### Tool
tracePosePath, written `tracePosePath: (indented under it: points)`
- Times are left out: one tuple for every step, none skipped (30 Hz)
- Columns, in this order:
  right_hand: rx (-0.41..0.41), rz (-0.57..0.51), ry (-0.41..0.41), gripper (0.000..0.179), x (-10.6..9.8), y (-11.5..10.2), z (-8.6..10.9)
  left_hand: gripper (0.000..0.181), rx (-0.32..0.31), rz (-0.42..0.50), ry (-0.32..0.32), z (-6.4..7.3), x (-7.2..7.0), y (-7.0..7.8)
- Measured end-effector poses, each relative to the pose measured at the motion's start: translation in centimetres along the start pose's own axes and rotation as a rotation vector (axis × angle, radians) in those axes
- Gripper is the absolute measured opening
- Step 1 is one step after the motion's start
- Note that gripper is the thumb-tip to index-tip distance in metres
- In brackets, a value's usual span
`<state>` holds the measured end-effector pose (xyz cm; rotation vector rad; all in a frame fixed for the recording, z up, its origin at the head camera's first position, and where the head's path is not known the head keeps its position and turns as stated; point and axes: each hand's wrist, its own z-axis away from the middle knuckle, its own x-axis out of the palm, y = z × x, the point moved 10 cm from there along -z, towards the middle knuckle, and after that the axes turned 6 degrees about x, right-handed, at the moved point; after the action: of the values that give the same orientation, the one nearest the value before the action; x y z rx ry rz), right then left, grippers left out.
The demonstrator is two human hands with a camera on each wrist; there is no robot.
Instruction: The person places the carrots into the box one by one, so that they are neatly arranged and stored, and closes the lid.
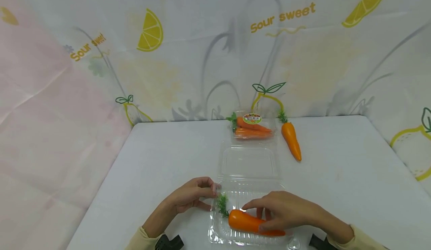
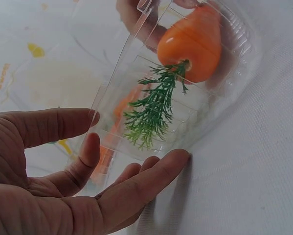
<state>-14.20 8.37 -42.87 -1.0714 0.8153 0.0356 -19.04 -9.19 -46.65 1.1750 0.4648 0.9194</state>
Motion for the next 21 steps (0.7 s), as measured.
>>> tracePosePath:
  points:
    - [0.006,-0.001,0.005,0.045,-0.2,0.0,0.1,0.01,0.0,-0.002,0.001,0.0,0.0,0.0]
    - [0.012,-0.004,0.01,0.045,-0.5,0.1,0.2,0.01,0.0,-0.002,0.007,0.0,0.0,0.0]
    - [0.017,-0.002,0.02,0.045,-0.8,0.0,0.3,0.01,0.0,-0.003,0.008,0.0,-0.1,0.1]
    - [0.021,-0.001,0.032,0.045,-1.2,0.0,0.4,0.01,0.003,-0.003,0.009,0.0,-0.1,0.1]
    - [0.026,0.003,0.045,0.045,-1.6,0.1,0.6,0.01,0.003,-0.002,0.009,0.0,-0.1,0.1]
    - [0.026,0.012,0.06,0.045,-2.0,0.0,0.7,0.009,0.003,0.0,0.008,0.0,-0.1,0.1]
    - [0.028,0.021,0.076,0.046,-2.4,0.0,0.9,0.009,0.003,0.002,0.007,0.0,-0.1,0.1]
    - [0.031,0.028,0.091,0.047,-2.8,0.0,1.0,0.009,0.002,0.003,0.007,0.0,-0.1,0.1]
    - [0.032,0.035,0.105,0.048,-3.2,0.0,1.1,0.009,0.003,0.003,0.007,0.0,-0.1,0.1]
    - [0.033,0.039,0.116,0.049,-3.5,0.0,1.2,0.009,0.002,0.004,0.007,0.0,-0.1,0.1]
    - [0.033,0.037,0.126,0.049,-3.9,0.0,1.4,0.009,0.001,0.004,0.008,0.0,-0.1,0.0]
    - [0.031,0.033,0.135,0.049,-4.2,-0.1,1.5,0.009,0.002,0.003,0.008,0.0,-0.1,0.0]
    - [0.031,0.028,0.144,0.049,-4.6,0.0,1.6,0.01,0.002,0.002,0.008,0.0,-0.1,0.0]
    - [0.032,0.023,0.154,0.049,-4.9,0.0,1.8,0.01,0.003,0.002,0.01,0.0,-0.1,0.0]
    - [0.03,0.018,0.164,0.049,-5.1,0.0,1.9,0.011,0.005,0.001,0.01,0.0,-0.2,0.0]
    - [0.032,0.011,0.175,0.049,-5.4,0.1,2.1,0.011,0.005,0.002,0.009,0.0,-0.2,0.0]
    - [0.035,0.004,0.186,0.05,-5.7,0.2,2.2,0.011,0.005,0.003,0.009,0.0,-0.2,0.0]
    - [0.037,0.0,0.197,0.05,-6.0,0.3,2.3,0.011,0.005,0.005,0.008,0.0,-0.2,0.0]
    - [0.039,-0.004,0.205,0.05,-6.2,0.5,2.5,0.011,0.005,0.007,0.007,0.0,-0.1,0.1]
    - [0.041,-0.011,0.213,0.051,-6.4,0.6,2.6,0.011,0.005,0.009,0.006,0.0,-0.1,0.1]
    - [0.045,-0.019,0.22,0.051,-6.7,0.7,2.7,0.011,0.005,0.01,0.006,0.0,-0.1,0.1]
